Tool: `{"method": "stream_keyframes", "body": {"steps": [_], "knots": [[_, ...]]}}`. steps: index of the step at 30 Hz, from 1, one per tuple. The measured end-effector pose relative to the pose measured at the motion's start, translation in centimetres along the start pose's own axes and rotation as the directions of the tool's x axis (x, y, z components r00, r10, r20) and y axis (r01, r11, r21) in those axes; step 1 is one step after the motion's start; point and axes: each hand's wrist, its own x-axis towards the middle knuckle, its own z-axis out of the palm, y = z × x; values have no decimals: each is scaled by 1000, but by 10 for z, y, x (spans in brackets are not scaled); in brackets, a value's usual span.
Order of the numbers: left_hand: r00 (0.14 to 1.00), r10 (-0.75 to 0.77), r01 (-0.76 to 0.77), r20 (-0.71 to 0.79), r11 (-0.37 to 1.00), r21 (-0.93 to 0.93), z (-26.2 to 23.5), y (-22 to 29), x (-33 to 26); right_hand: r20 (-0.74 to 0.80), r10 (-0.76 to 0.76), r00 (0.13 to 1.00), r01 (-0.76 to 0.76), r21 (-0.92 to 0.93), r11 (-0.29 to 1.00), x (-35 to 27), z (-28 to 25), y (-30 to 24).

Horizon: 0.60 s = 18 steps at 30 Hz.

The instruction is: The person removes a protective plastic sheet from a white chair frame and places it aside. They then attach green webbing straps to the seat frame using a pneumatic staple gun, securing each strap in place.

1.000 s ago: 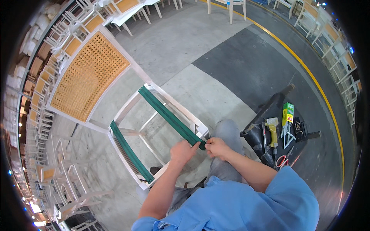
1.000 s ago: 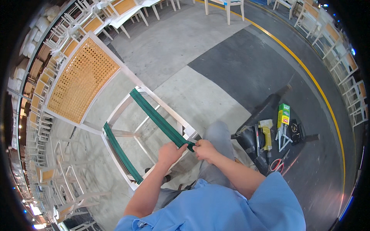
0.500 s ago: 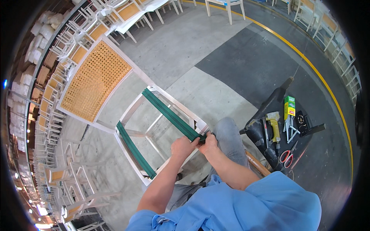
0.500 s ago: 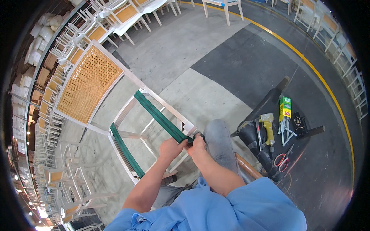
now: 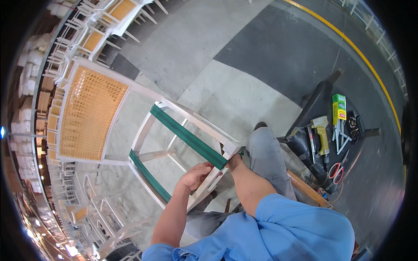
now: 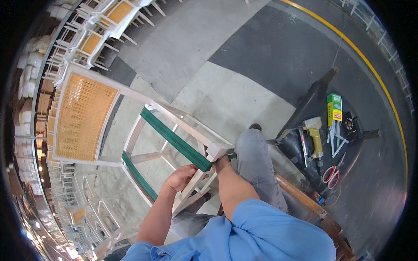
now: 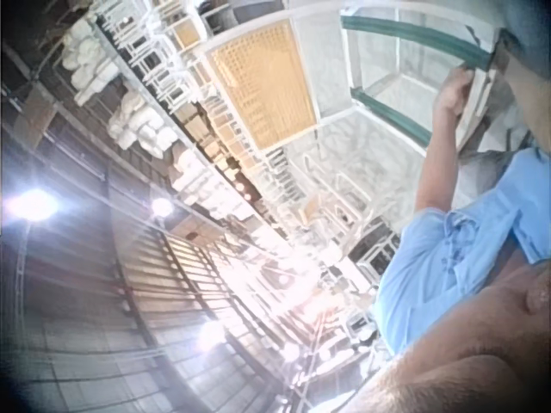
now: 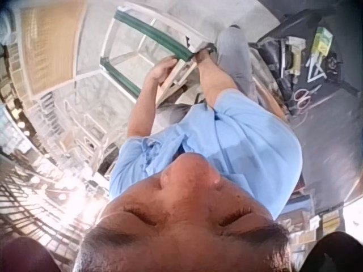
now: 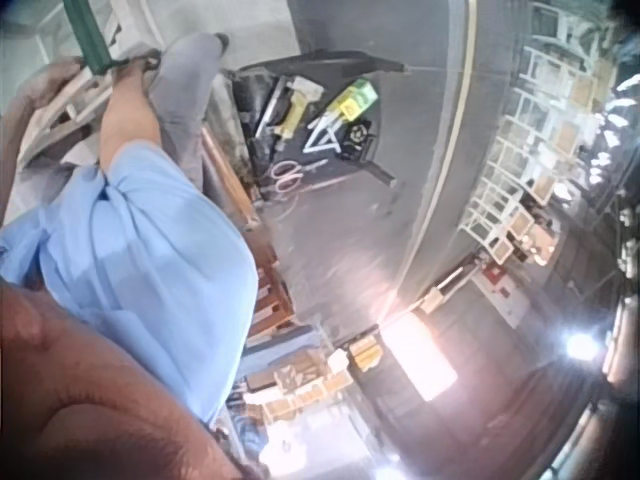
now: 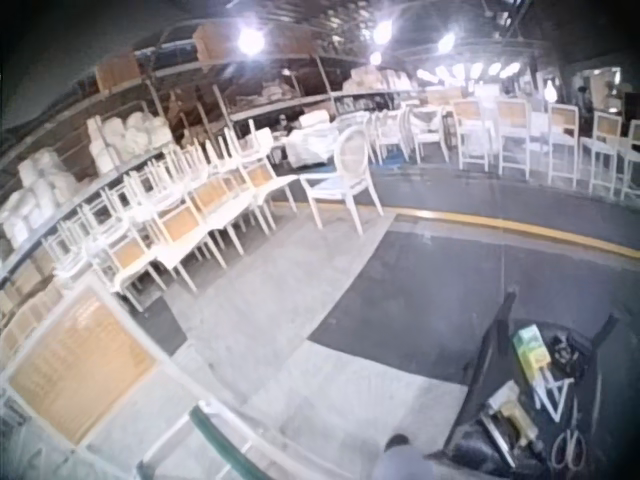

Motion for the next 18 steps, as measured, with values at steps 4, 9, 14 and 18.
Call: {"method": "stream_keyframes", "body": {"steps": [4,9,14,18], "knots": [[899,-332,429,287,800,-419,-26,-23,45,8,9,1000,-10,73,997,17,17,-7],[893,-363,450,267,680,-579,-29,-51,110,1,12,1000,-12,140,990,26,36,2],[955,-285,144,-86,695,-704,-19,-58,134,-35,26,999,-20,158,987,36,37,6],[944,-269,52,-190,691,-721,-15,-60,139,-53,36,998,-27,156,987,41,30,1]]}}
